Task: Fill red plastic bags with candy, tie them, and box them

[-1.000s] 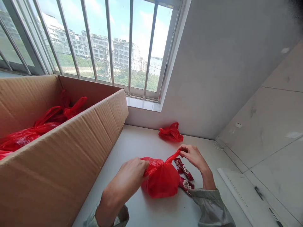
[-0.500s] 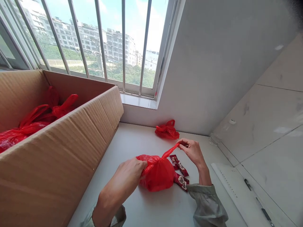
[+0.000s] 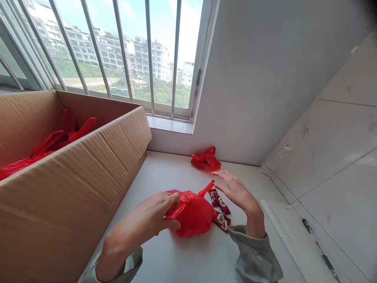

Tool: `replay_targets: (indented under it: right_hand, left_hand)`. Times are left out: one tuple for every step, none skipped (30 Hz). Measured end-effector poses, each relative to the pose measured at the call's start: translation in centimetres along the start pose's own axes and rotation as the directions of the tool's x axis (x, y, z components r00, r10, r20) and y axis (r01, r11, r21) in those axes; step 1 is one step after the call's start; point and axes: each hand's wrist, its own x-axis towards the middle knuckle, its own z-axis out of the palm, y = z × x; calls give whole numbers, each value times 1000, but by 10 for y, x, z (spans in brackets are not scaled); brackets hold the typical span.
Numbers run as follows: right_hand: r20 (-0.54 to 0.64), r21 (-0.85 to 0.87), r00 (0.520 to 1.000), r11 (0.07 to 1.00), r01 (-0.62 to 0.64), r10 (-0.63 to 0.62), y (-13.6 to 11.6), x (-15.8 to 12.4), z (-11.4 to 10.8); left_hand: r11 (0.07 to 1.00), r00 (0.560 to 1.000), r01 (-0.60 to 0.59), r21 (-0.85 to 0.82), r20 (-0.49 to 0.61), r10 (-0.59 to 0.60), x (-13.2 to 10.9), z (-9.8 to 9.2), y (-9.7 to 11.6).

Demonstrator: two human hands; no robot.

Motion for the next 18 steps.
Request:
replay_targets:
  right_hand:
    - [38, 23, 999, 999, 29, -30, -9, -2, 0]
    - [90, 57, 994, 997, 56, -61, -17, -4, 1]
    - [145, 89, 985, 993, 77, -90, -24, -6, 3]
    - [193, 111, 975, 989, 93, -113, -30, -7, 6]
    - [225, 120, 966, 987, 106, -131, -34, -8, 9]
    - [238, 113, 961, 987, 118, -142, -37, -9, 13]
    - [240, 96, 960, 987, 126, -146, -39, -11, 17]
    - [239, 77, 960, 989, 128, -143, -40, -12, 21]
    - [240, 59, 961, 990, 127, -138, -39, -13, 25]
    - [245, 44, 960, 991, 125, -132, -38, -14, 29]
    - [254, 33, 959, 992, 122, -127, -36, -14, 33]
    - [264, 27, 957, 992, 120, -123, -33, -15, 36]
    - [273, 22, 954, 992, 124, -126, -30, -15, 39]
    - [281, 17, 950, 991, 134, -134, -27, -14, 42]
    - [283, 12, 948, 989, 146, -144, -24, -13, 45]
    - [284, 10, 947, 988, 157, -153, -21, -12, 48]
    - [285, 13, 945, 986, 164, -161, -19, -10, 50]
    - [287, 21, 943, 986, 168, -167, -18, -9, 52]
  left_hand:
    - [1000, 1000, 4, -31, 25, -3, -3, -3, 3]
    - [998, 1000, -3, -56, 31, 5, -5, -7, 7]
    - [997, 1000, -19, -69, 18, 20, -5, -9, 11]
    - [997, 999, -36, -71, -8, 35, -4, -11, 15]
    - [997, 998, -45, -63, -39, 42, -2, -11, 17]
    - [998, 997, -48, -48, -70, 45, 3, -9, 19]
    - [998, 994, -47, -32, -97, 44, 9, -6, 19]
    - [998, 991, -54, -11, -124, 53, 16, -1, 17]
    - [998, 989, -65, 5, -136, 65, 23, 4, 14]
    - [997, 987, -76, 19, -139, 77, 30, 10, 11]
    - [996, 987, -86, 30, -135, 90, 36, 17, 6]
    - [995, 987, -97, 35, -122, 101, 42, 23, 2]
    - [993, 988, -110, 38, -105, 113, 46, 28, -1]
    - [992, 988, -124, 37, -84, 127, 50, 33, -4]
    - [990, 988, -136, 34, -62, 138, 52, 37, -7]
    - [989, 988, -145, 30, -43, 146, 54, 40, -9]
    - [989, 989, -146, 27, -32, 147, 54, 41, -11]
    - [989, 989, -143, 27, -27, 143, 54, 42, -13]
